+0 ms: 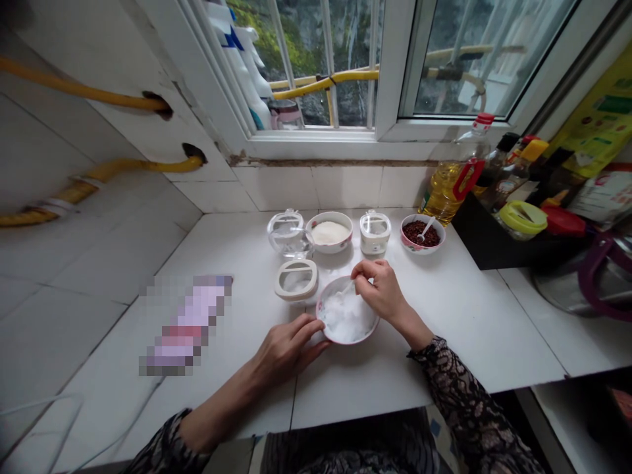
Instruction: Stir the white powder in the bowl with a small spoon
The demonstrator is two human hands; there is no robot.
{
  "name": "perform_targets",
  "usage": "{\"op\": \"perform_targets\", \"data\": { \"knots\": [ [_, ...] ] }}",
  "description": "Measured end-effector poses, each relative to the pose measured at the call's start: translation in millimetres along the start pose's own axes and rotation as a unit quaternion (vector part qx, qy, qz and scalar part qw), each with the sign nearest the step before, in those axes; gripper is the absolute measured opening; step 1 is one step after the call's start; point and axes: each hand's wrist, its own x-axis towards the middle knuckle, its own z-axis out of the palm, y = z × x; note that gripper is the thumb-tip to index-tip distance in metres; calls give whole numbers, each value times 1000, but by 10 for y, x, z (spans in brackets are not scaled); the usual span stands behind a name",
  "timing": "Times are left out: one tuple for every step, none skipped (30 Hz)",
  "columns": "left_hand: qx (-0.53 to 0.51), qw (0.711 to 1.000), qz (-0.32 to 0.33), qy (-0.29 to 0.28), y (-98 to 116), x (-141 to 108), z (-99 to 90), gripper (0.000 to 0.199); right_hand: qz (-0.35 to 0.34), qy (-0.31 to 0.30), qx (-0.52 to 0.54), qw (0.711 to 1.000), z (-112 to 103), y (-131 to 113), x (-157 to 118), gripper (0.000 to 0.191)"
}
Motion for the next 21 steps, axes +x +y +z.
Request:
{"op": "perform_targets", "data": {
  "knots": [
    [1,1000,0,0,-1,0,-1,16,25,4,25,999,-11,5,7,14],
    [2,1000,1,0,-1,0,-2,16,53,9,54,997,-24,11,15,13],
    [2,1000,1,0,-2,1,-4,16,80,13,84,993,-35,19,25,13],
    [1,1000,1,0,-3,2,-5,16,104,17,113,988,-45,26,34,12],
    [0,1000,1,0,-3,3,-6,16,123,22,138,982,-51,33,42,12],
    [-2,1000,0,1,-3,4,-7,16,137,26,158,978,-55,38,49,11],
    [-3,1000,1,1,-3,4,-7,16,146,29,174,973,-57,43,56,11],
    [-2,1000,1,2,-3,5,-6,16,154,30,186,970,-58,46,61,11],
    [-1,1000,1,2,-3,5,-5,16,159,31,194,968,-57,48,66,10],
    [-1,1000,2,3,-3,4,-3,16,164,31,200,965,-57,49,70,10],
    [0,1000,2,4,-3,4,-1,17,168,31,206,964,-58,51,74,10],
    [2,1000,2,5,-3,3,1,17,172,31,211,962,-60,53,78,10],
    [3,1000,2,5,-2,2,2,17,176,31,216,960,-63,56,83,10],
    [4,1000,1,5,-2,1,4,17,179,30,221,958,-66,60,86,10],
    [4,1000,1,5,-3,-1,5,17,182,29,225,957,-70,64,89,10],
    [3,1000,1,4,-3,-2,5,16,183,28,227,956,-73,67,89,10],
    [2,1000,1,3,-3,-3,6,16,182,25,223,958,-76,69,87,10],
    [1,1000,1,3,-4,-4,6,16,174,24,208,962,-76,68,82,10],
    [1,1000,0,2,-5,-5,6,16,155,22,180,971,-75,65,74,10],
    [1,1000,-1,0,-5,-5,6,16,126,20,140,982,-71,59,63,10],
    [1,1000,-1,-3,-6,-5,6,16,89,20,93,991,-67,52,51,11]
  ]
}}
